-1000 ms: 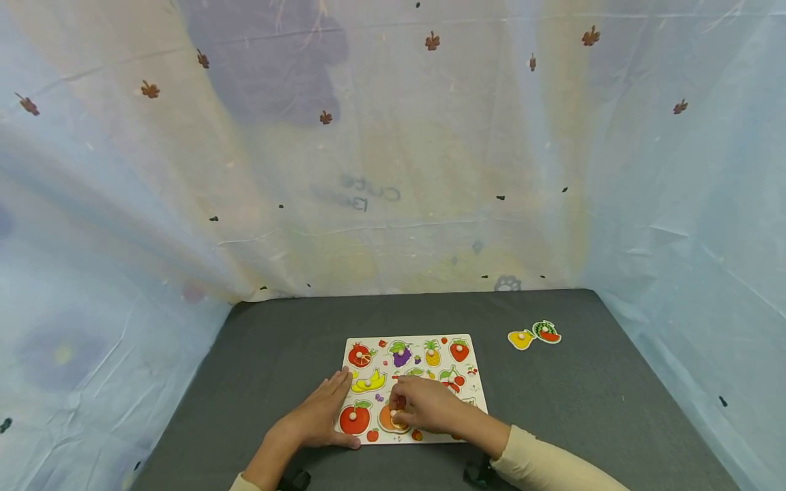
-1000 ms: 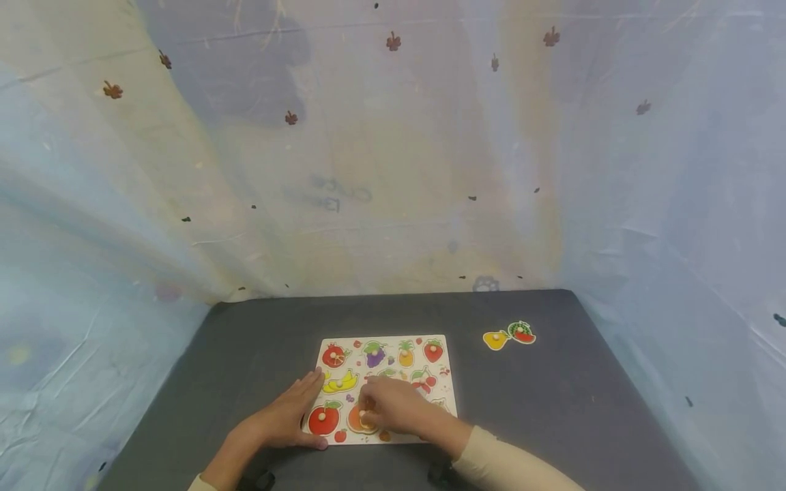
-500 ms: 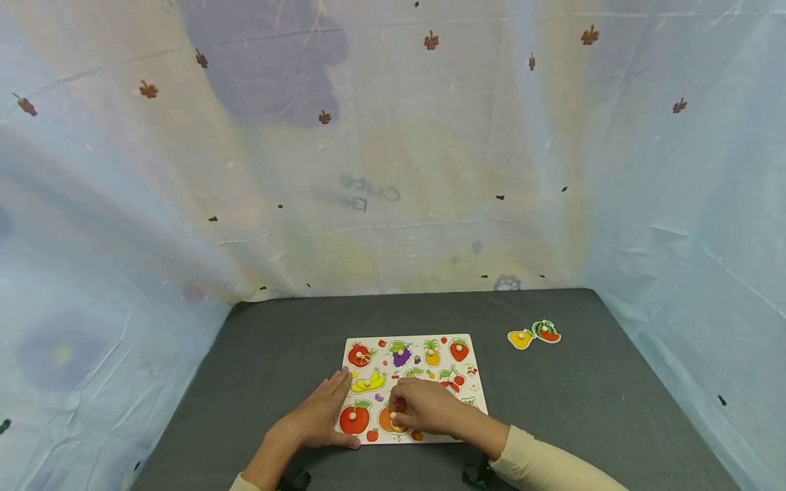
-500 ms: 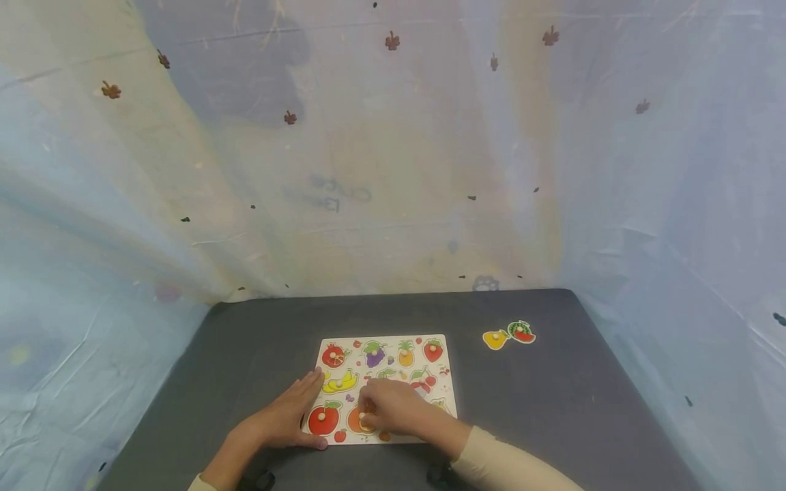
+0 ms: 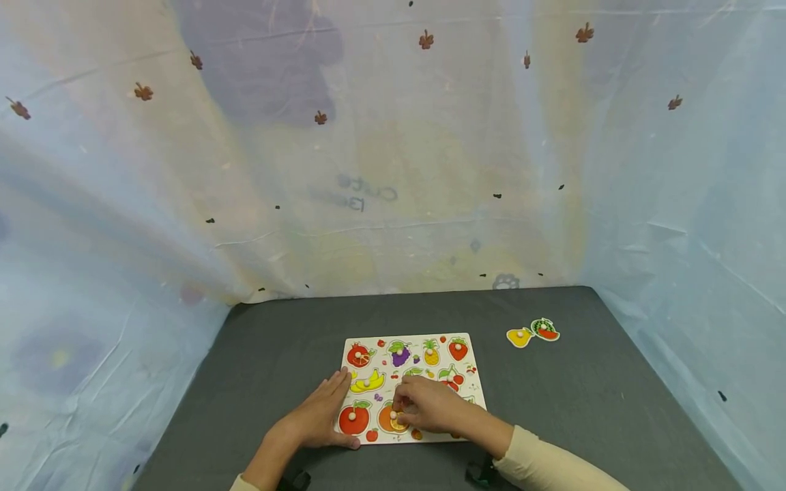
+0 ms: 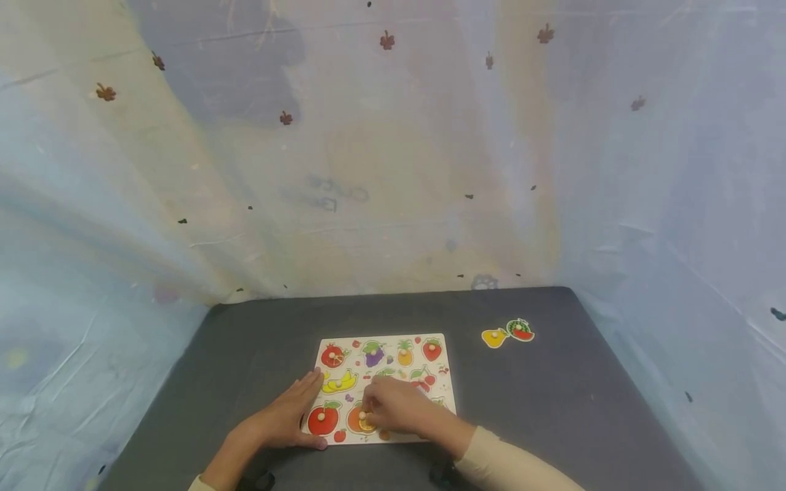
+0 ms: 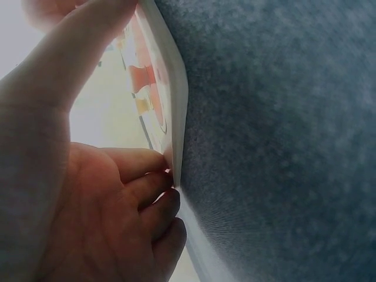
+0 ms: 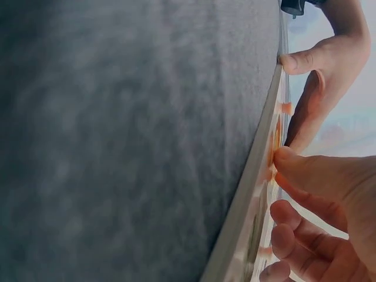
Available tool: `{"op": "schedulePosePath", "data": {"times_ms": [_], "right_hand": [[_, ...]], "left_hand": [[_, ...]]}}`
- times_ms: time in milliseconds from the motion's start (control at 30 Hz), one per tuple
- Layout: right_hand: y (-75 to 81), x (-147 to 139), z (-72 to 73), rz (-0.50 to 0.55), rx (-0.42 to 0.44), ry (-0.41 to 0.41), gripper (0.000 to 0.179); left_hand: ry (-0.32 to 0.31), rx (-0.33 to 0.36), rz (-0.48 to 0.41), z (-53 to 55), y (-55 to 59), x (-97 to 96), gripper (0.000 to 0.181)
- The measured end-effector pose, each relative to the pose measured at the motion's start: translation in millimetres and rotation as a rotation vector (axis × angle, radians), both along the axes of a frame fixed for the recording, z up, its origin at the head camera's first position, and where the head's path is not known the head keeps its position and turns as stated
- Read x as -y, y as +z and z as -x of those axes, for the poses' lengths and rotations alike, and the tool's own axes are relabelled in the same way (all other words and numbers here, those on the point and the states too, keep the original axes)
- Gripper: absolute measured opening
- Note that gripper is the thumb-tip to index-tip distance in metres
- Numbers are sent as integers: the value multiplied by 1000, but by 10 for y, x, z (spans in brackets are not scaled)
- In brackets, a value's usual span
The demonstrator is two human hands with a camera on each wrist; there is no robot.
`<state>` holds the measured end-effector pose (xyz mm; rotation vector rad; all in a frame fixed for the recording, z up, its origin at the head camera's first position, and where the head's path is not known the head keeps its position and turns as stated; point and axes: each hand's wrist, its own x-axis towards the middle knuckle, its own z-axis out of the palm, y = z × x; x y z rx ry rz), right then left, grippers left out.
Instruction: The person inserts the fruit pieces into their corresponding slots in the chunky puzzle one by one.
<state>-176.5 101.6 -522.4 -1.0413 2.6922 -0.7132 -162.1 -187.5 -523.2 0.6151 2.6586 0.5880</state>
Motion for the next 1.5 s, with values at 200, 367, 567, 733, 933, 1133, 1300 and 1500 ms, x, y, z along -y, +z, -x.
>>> {"op": "schedulePosePath", "data": {"times_ms": [200,367,567,733,933,1133,1300,1500], "right_hand": [[15,-88,-17,-25,-4,2,15],[23,-180,-10,7,29,5,13],[57,-308,16,40,55,-25,9],[90,-445,49,82,25,-74,9],[113,-635,86,118,-5,-148,9],[139,-835,124,161,-16,-230,10],[129,-1037,190,189,-58,-299,10],[117,-1313,289,218,-108,-386,11]], "left_hand": [[0,-9,8,3,-12,4,132],[10,1,6,10,-11,4,132],[13,0,20,18,-20,0,132],[13,-1,9,9,-4,0,132],[0,-2,7,4,-10,2,131],[-3,13,-8,7,-16,9,131],[-1,26,-10,8,-22,15,131],[-2,12,-2,18,-31,17,132]]}}
